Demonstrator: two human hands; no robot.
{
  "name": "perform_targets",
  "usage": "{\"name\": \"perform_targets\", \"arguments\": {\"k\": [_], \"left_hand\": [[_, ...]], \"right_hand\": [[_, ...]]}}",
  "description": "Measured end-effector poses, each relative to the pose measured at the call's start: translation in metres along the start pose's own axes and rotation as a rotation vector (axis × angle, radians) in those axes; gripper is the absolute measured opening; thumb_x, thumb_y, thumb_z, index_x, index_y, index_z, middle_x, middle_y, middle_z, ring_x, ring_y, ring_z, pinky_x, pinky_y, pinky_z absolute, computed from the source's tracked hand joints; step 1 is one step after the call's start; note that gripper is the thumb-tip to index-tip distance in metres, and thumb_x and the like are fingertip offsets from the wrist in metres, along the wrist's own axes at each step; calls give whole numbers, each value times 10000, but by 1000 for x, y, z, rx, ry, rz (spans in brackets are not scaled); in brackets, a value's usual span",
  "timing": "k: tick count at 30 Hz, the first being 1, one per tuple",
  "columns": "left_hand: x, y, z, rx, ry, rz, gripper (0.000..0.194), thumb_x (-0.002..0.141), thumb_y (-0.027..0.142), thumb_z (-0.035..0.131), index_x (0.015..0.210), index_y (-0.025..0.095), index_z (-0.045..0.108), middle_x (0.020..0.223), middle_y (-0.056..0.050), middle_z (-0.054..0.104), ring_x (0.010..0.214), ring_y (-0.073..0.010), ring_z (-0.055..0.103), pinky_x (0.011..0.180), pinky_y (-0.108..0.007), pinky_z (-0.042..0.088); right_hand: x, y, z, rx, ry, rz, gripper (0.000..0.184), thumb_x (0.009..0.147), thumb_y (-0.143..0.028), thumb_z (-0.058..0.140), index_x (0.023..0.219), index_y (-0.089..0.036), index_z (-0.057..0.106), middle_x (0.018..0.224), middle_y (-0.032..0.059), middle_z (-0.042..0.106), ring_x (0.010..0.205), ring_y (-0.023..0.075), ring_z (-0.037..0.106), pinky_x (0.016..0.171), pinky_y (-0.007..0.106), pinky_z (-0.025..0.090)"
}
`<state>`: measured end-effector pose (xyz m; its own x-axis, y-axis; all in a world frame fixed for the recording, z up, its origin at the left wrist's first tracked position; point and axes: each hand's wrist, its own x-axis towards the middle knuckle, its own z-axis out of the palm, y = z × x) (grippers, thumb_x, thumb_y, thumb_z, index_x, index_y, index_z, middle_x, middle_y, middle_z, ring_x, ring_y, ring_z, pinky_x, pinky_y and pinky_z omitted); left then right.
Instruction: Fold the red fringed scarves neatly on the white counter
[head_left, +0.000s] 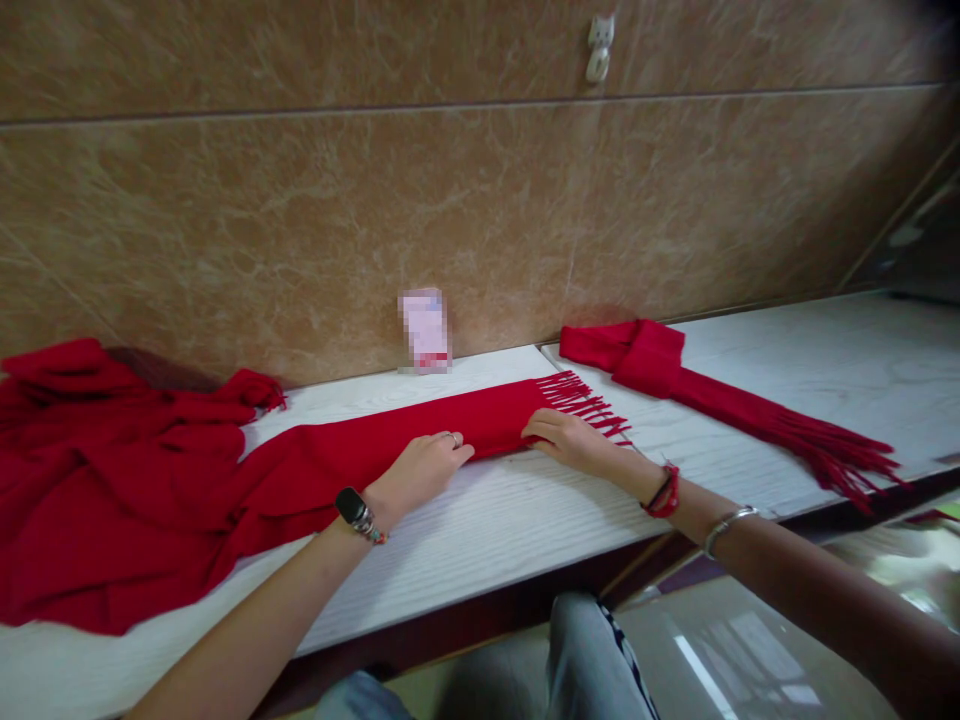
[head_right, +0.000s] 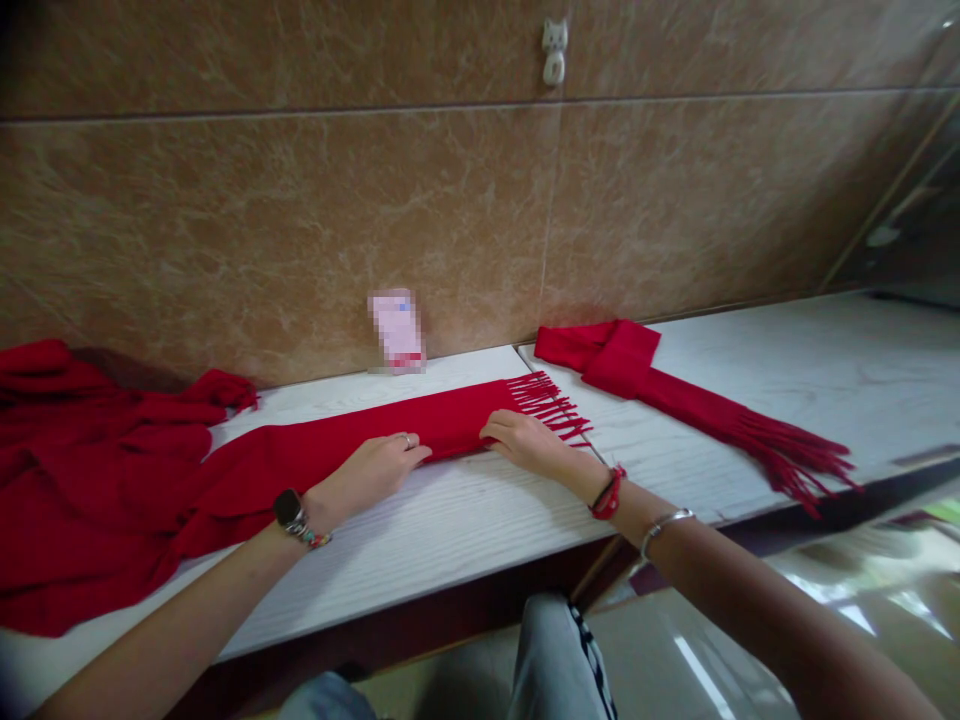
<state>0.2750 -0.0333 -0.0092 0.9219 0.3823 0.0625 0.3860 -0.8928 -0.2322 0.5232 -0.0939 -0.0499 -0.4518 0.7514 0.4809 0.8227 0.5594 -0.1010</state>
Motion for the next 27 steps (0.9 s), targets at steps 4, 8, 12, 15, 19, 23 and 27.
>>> {"name": "perform_targets", "arguments": {"k": [4,8,12,15,19,23,27], "left_hand": [[13,18,-6,23,14,4,249,854,82,395,1023,187,545,953,-75,569,860,-179,568,693,-279,466],[29,32,4,-7,68,57,190,862,108,416,984,162,552,969,-81,562,880,-190,562,698,-292,479],[34,27,20,-155,120,24,222,876,101,388,999,160,564,949,-70,586,879,-166,566,754,-280,476],[33,20,25,-240,153,1,225,886,124,381,995,163,574,940,-62,596,875,-156,571,784,-276,471],[32,19,25,-247,151,-26,208,888,151,389,969,173,580,948,-54,598,868,-152,573,770,-264,477],[30,20,23,-240,165,-21,190,890,182,401,958,178,579,957,-43,592,896,-150,559,803,-263,468],[28,22,21,-244,173,11,189,886,163,397,966,180,569,951,-37,579,890,-145,547,793,-257,468]], "right_hand": [[-18,6,-11,-69,-31,23,233,855,-155,406,855,-171,639,830,86,610,760,169,576,689,287,474],[-23,9,-12,-53,-6,33,257,858,-152,394,837,-170,650,807,86,624,739,169,585,674,287,477],[-21,14,-9,83,28,106,246,866,-182,411,848,-181,656,790,67,647,740,160,601,674,277,484],[-22,20,-8,148,6,154,230,866,-209,428,856,-187,657,809,58,659,752,155,610,683,275,487],[-28,26,-11,122,15,176,208,860,-218,437,857,-189,643,843,64,650,782,163,599,710,290,482],[-31,27,-14,111,27,178,175,846,-179,442,833,-182,616,839,66,628,785,165,578,718,297,472],[-30,27,-17,166,14,170,170,776,-83,461,859,-164,586,859,66,615,798,162,566,719,295,468]]}}
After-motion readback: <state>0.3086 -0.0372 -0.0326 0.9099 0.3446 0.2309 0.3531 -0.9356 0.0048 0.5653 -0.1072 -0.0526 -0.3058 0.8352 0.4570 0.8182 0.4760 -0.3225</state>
